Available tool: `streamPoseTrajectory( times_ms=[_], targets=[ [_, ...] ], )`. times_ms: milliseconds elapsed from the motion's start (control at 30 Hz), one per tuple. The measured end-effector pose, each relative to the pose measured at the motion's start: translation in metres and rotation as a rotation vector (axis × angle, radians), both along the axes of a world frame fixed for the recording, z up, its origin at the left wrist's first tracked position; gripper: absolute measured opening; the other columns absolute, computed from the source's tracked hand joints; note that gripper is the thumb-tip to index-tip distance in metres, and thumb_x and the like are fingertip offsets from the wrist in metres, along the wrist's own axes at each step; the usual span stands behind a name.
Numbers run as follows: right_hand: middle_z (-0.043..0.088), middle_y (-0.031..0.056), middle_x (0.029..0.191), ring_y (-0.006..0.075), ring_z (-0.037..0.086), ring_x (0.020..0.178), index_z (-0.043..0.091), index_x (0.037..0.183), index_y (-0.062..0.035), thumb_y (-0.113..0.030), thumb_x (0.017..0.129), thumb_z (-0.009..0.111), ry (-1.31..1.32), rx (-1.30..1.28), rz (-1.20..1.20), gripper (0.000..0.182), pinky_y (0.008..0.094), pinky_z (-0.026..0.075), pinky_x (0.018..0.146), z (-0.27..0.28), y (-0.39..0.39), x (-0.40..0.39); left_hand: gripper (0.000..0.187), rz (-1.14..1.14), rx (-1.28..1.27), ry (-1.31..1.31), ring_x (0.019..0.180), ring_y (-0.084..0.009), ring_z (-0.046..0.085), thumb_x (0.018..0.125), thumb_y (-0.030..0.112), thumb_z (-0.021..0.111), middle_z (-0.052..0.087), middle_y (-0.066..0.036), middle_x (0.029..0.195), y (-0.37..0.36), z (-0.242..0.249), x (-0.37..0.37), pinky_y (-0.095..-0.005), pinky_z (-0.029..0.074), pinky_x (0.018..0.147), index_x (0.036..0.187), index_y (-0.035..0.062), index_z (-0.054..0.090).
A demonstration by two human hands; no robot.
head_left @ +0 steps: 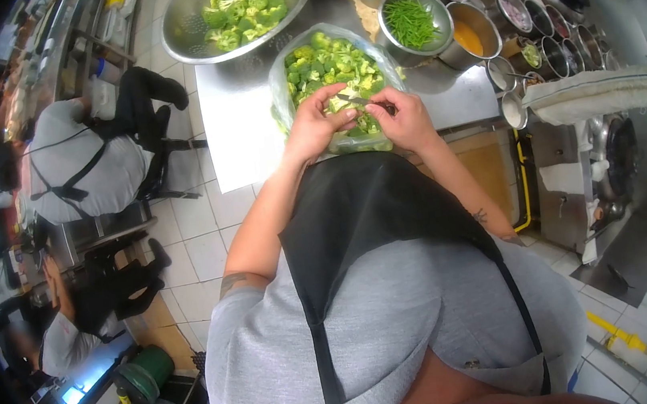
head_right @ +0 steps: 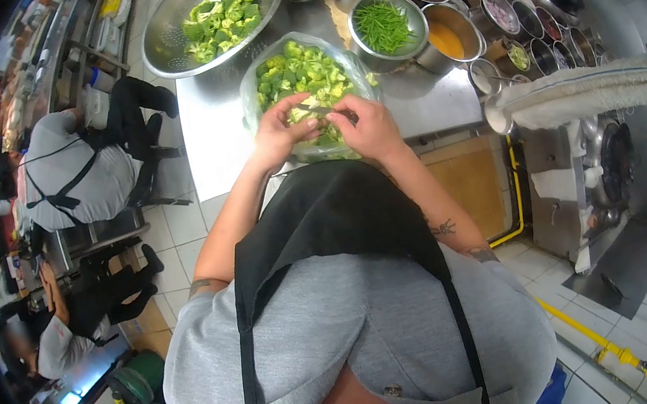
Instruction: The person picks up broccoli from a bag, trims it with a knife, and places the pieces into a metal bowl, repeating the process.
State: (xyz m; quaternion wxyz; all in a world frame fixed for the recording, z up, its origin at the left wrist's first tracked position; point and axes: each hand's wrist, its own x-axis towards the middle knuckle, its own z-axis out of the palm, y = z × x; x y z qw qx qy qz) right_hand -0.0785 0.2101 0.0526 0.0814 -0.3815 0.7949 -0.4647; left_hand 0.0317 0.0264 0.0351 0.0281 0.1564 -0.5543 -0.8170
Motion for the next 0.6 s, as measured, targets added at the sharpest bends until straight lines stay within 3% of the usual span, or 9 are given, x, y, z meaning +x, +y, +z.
streamPoseTrajectory(
  times_ms=[333, 433, 533, 600],
  targets=[
    [0.076, 0.0174, 0.086, 0.0279, 0.075, 0.080, 0.072, 0.098, -0.0003, -0.024, 0.097, 0.071, -0.137, 0.063, -0.162, 0.024, 0.0371, 0.056, 0.073, -0.024, 0.015, -0.035, 0.055, -0.003, 0.083, 0.068, 0.110, -0.0234, 0.072, 0.096, 0.000, 0.070, 0.068, -0.010, 0.127, -0.019, 0.013, 0.010, -0.0337, 0.061, 0.092, 0.147, 0.0014, 0.049],
    [0.076, 0.0182, 0.089, 0.0279, 0.076, 0.083, 0.072, 0.100, 0.0012, -0.025, 0.098, 0.070, -0.204, 0.035, -0.114, 0.026, 0.0370, 0.057, 0.075, -0.022, 0.009, -0.027, 0.061, 0.005, 0.024, -0.052, 0.105, -0.0235, 0.074, 0.094, -0.001, 0.072, 0.069, -0.012, 0.126, -0.030, 0.010, 0.007, -0.0323, 0.062, 0.087, 0.150, 0.0016, 0.047],
    [0.076, 0.0191, 0.090, 0.0281, 0.076, 0.084, 0.072, 0.103, 0.0014, -0.025, 0.099, 0.069, -0.173, 0.037, -0.080, 0.027, 0.0368, 0.057, 0.077, -0.018, 0.010, -0.024, 0.065, 0.076, -0.325, -0.198, 0.102, -0.0227, 0.074, 0.091, 0.002, 0.076, 0.070, -0.013, 0.124, -0.054, 0.019, -0.007, -0.0311, 0.062, 0.085, 0.150, 0.0012, 0.049],
    [0.076, 0.0189, 0.090, 0.0275, 0.076, 0.084, 0.072, 0.104, 0.0017, -0.025, 0.099, 0.069, -0.189, 0.036, -0.106, 0.027, 0.0366, 0.057, 0.077, -0.019, 0.012, -0.024, 0.073, 0.193, -0.564, -0.107, 0.100, -0.0237, 0.074, 0.088, 0.011, 0.081, 0.070, -0.017, 0.126, -0.094, 0.022, -0.028, -0.0346, 0.062, 0.087, 0.152, 0.0005, 0.048]
  ],
)
